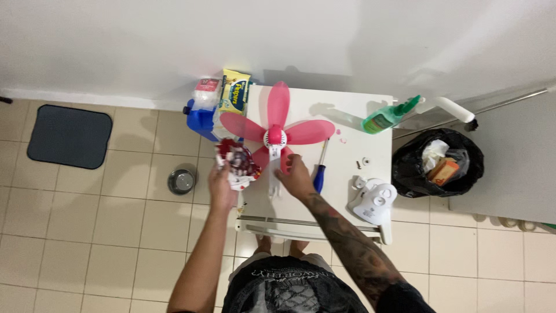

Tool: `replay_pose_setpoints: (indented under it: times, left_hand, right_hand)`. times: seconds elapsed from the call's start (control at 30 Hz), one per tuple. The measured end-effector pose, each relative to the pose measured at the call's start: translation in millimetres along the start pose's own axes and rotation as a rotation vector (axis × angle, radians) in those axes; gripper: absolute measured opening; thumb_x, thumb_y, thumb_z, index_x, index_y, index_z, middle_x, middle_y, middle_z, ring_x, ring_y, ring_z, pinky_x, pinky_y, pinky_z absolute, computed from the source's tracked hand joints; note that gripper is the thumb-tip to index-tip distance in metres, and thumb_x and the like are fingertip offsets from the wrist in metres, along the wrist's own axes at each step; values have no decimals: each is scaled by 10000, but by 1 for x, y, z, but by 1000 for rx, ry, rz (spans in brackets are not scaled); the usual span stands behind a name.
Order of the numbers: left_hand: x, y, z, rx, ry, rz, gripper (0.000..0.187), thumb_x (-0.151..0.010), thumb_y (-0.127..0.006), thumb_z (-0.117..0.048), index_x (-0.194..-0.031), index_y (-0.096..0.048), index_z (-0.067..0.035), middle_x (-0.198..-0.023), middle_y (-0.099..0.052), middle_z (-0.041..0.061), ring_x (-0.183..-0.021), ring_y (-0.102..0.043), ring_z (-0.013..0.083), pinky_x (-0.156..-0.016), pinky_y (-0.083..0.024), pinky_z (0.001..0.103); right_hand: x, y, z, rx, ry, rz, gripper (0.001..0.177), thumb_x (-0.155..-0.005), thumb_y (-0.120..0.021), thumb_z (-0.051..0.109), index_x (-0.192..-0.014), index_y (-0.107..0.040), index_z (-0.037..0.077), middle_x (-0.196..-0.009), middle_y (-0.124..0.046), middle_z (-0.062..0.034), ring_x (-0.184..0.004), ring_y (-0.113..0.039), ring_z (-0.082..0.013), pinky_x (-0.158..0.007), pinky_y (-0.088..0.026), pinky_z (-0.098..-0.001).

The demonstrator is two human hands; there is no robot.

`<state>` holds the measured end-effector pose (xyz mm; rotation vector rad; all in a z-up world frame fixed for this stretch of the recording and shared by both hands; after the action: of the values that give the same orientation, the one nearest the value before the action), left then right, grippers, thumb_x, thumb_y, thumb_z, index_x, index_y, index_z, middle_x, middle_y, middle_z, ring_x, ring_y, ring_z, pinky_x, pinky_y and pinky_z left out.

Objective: The person uses a screwdriver to tighten screws on a pink table fan placed on a white cabinet. They then spray the fan with a green bottle and wipe it with a cloth. Finally, they handle small screws and a nut on the cabinet surface.

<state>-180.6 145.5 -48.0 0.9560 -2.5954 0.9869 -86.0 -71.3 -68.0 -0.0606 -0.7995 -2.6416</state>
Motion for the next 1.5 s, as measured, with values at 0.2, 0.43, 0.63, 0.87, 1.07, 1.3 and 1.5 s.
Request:
replay_pose_setpoints:
  times: [0.2,0.43,0.63,0.87,1.07,1.3,1.5]
  left_hand:
    - [-13,10,46,-135,-16,28,254,-1058,-614,-166,-1248,-634,2,-1010,-673,37,-859,-637,132,-763,-530,311]
    - [-12,4,41,-585,-76,75,219,-1067,-577,-186,-1140,-661,3,-908,-651,0,-782,-549,73,-689,-489,264]
    - [-30,-35,70,-464,-170,405,219,-1014,-534,-85,-1181,-642,6,-1001,-672,18,-898,-608,87,-802,-515,265]
    - [37,-11,96,-1085,-56,254,210,-991,-598,-139,-1123,-671,7,-848,-703,213,-779,-716,270,-721,-543,408]
    - [1,-29,89,-927,-180,216,192,-992,-577,-132,-1120,-654,-11,-918,-726,192,-827,-724,289,-721,-535,410]
    - [46,-8,91,-1105,83,270,184,-1007,-619,-139,-1083,-676,19,-874,-724,192,-782,-707,270,-748,-542,390]
    - [34,-7,59,-201,204,243,350,-1012,-515,-102,-1333,-613,-4,-1231,-704,79,-1109,-661,163,-985,-519,317]
  right_hand:
    - [-8,-37,20,17,-167,42,804,-778,-855,281,-1365,-417,-53,-1068,-710,-201,-951,-707,-314,-821,-561,-410]
    - [-7,-28,6,-249,-223,146,637,-914,-701,200,-1457,-409,37,-1035,-705,-157,-903,-707,-246,-805,-578,-382]
    - [15,-24,3,-257,-156,120,727,-957,-644,166,-1602,-309,162,-1075,-733,-126,-946,-707,-222,-895,-566,-353]
    - [7,-22,4,-160,-295,112,720,-964,-594,122,-1615,-327,271,-1042,-746,-140,-914,-708,-197,-869,-562,-342]
    - [16,-21,7,-263,-193,146,674,-984,-617,145,-1596,-352,243,-1008,-745,-137,-881,-688,-206,-851,-570,-338]
    - [9,-8,13,-159,-276,143,684,-972,-605,210,-1593,-323,260,-1049,-728,-112,-942,-712,-208,-872,-567,-342]
    - [34,7,7,-223,-148,-58,473,-1019,-603,212,-1461,-514,68,-1247,-573,-180,-1003,-709,-253,-865,-600,-361]
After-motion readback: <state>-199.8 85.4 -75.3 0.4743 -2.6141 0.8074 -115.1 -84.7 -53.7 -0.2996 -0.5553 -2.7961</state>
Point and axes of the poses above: each hand's wrist, its own x-axis away from the middle knuckle, its own y-axis out of the back of the hand, z = x × y, the point moved 1 cm from there along -x, towards the middle knuckle
